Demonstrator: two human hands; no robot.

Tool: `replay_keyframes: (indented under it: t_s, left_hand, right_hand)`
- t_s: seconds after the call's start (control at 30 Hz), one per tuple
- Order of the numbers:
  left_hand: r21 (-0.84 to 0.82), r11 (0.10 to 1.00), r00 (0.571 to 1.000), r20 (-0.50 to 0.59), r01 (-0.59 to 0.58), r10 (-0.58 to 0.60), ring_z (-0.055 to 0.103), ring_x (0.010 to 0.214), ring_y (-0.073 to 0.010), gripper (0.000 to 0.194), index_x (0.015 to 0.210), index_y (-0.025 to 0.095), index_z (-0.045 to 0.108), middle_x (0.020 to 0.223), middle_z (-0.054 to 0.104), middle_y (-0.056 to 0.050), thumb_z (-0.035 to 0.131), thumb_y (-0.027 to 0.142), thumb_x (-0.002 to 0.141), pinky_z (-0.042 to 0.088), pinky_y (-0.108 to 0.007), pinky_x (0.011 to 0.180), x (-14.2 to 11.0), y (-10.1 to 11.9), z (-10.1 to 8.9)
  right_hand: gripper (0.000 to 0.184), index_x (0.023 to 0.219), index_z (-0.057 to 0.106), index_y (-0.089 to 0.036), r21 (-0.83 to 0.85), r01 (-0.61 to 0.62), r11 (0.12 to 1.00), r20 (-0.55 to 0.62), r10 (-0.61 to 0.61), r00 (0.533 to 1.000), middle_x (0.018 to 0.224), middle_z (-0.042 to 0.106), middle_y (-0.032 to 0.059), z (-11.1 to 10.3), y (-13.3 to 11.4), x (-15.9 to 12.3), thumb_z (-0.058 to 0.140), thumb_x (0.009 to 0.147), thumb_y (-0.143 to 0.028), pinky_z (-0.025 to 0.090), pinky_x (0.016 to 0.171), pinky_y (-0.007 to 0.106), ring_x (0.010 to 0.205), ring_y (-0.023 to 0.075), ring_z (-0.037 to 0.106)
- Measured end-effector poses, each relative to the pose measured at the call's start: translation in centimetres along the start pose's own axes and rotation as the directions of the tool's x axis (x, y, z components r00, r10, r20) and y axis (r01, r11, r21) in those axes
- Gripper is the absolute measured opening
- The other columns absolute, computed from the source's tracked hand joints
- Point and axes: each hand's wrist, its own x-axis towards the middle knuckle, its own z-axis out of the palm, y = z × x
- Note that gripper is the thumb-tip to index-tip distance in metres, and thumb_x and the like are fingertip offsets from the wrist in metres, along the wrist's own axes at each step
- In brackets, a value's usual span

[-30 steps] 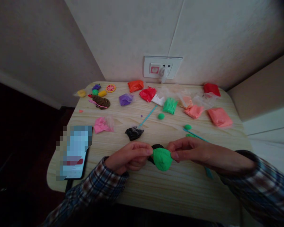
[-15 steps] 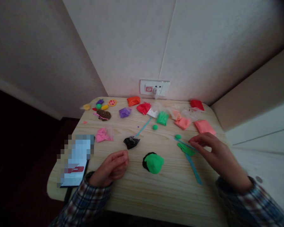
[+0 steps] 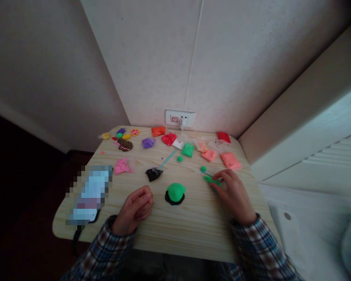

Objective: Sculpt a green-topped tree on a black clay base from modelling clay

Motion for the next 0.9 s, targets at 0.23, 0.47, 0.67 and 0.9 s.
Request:
replay_keyframes:
  t_s: [0.23, 0.47, 0.67, 0.9]
  left_hand:
    - [0.243, 0.965, 0.992, -0.055, -0.099, 0.115, 0.018, 0.038, -0.0027, 0.036, 0.065, 0.017, 0.047, 0.045, 0.027, 0.011, 0.064, 0.047, 0.074, 0.015, -0.016, 0.038, -2.7, 1.1, 4.0]
    - [0.481, 0.855, 0.979, 0.039, -0.195, 0.201, 0.045, 0.055, -0.0076, 0.024, 0.092, 0.016, 0.058, 0.064, 0.049, 0.004, 0.064, 0.031, 0.075, 0.034, -0.018, 0.050, -4.8, 2.1, 9.0]
    - [0.472, 0.853, 0.968, 0.006, -0.223, 0.250, 0.043, 0.049, -0.0073, 0.015, 0.079, 0.017, 0.058, 0.056, 0.046, 0.006, 0.064, 0.030, 0.076, 0.033, -0.018, 0.046, -5.3, 1.9, 9.4]
    - [0.426, 0.893, 0.977, -0.081, -0.146, 0.198, 0.042, 0.044, -0.0077, 0.020, 0.074, 0.017, 0.052, 0.051, 0.048, 0.006, 0.064, 0.034, 0.071, 0.032, -0.018, 0.038, -5.6, 1.7, 7.1]
  right_hand:
    - [0.025, 0.083, 0.060, -0.020, 0.387, -0.019, 0.922, 0.081, -0.014, 0.997, 0.082, 0.065, 0.0046, -2.7, -5.1, -1.7, 0.060, 0.081, -0.044, 0.047, 0.075, 0.034, 0.079, 0.0198, 0.060]
    - [0.015, 0.079, 0.065, -0.022, 0.578, 0.000, 0.816, 0.116, -0.082, 0.990, 0.076, 0.067, 0.0015, -5.1, -10.6, -5.7, 0.064, 0.080, -0.037, 0.048, 0.070, 0.028, 0.075, 0.0172, 0.061]
    - [0.015, 0.079, 0.063, -0.020, 0.708, -0.055, 0.704, 0.139, -0.063, 0.988, 0.071, 0.066, 0.0015, -4.7, -12.3, -6.9, 0.066, 0.079, -0.035, 0.049, 0.064, 0.027, 0.067, 0.0155, 0.062]
    - [0.015, 0.076, 0.058, -0.021, 0.820, -0.137, 0.556, 0.095, 0.103, 0.990, 0.077, 0.070, 0.0033, -3.0, -11.6, -7.2, 0.065, 0.079, -0.034, 0.051, 0.073, 0.031, 0.077, 0.0178, 0.066]
